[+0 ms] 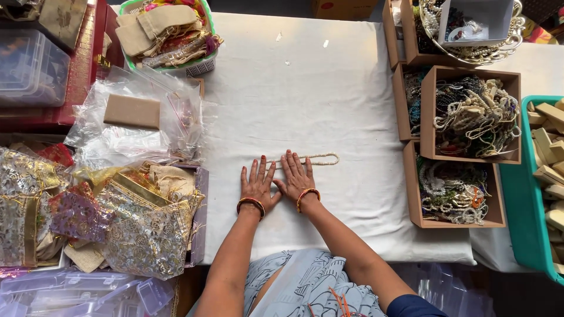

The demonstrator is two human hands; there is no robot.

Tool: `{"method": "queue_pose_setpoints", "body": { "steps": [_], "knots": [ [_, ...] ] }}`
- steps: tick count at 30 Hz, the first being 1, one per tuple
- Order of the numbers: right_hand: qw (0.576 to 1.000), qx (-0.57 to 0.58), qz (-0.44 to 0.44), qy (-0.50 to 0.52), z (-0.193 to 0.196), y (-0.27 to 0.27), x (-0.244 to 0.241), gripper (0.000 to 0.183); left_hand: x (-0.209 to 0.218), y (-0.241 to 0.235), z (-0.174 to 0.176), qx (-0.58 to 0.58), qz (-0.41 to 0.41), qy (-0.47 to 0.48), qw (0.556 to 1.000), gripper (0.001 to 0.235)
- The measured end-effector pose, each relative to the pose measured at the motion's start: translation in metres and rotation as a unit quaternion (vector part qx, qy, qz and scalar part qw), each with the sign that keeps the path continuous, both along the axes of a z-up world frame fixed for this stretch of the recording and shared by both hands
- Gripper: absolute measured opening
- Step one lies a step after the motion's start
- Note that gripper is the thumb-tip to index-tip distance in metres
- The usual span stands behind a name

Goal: Packing pearl necklaces into plastic pouches, fabric bags, and small plastic boxes.

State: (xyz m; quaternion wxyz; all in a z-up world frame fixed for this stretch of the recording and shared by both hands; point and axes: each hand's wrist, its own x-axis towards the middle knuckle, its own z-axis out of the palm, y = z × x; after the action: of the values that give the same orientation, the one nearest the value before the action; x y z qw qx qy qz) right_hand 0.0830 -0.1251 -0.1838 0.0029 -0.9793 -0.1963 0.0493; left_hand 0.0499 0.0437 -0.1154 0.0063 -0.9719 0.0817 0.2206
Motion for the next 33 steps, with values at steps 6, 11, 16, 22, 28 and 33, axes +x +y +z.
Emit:
{"method": "queue_pose_setpoints", "body": {
  "steps": [6,11,16,22,28,33],
  "knots": [
    [1.000,0.029,-0.005,-0.001,0.005,-0.064,0.022,0.082,0.001,0.000,-0.003,-0.056,0.040,-0.021,0.997,0.094],
    [0.996,0.039,-0.077,-0.033,0.019,-0.094,0.003,0.071,0.000,-0.007,-0.001,-0.057,0.029,-0.028,0.998,0.091],
    [0.986,0.136,-0.009,-0.100,0.017,-0.103,-0.017,0.053,0.007,-0.061,-0.024,0.034,-0.100,-0.138,0.985,0.090],
    [0.974,0.217,-0.004,-0.062,0.021,-0.101,-0.011,0.034,0.009,-0.067,-0.056,-0.190,-0.130,-0.306,0.924,0.038],
    [0.986,0.090,-0.002,-0.142,0.041,-0.108,0.014,0.042,0.007,-0.002,-0.041,-0.120,-0.195,-0.295,0.928,0.014],
    [0.986,0.025,-0.166,-0.003,0.049,-0.098,0.002,0.050,-0.001,0.012,-0.074,-0.176,-0.088,-0.290,0.936,0.028]
  ]
}}
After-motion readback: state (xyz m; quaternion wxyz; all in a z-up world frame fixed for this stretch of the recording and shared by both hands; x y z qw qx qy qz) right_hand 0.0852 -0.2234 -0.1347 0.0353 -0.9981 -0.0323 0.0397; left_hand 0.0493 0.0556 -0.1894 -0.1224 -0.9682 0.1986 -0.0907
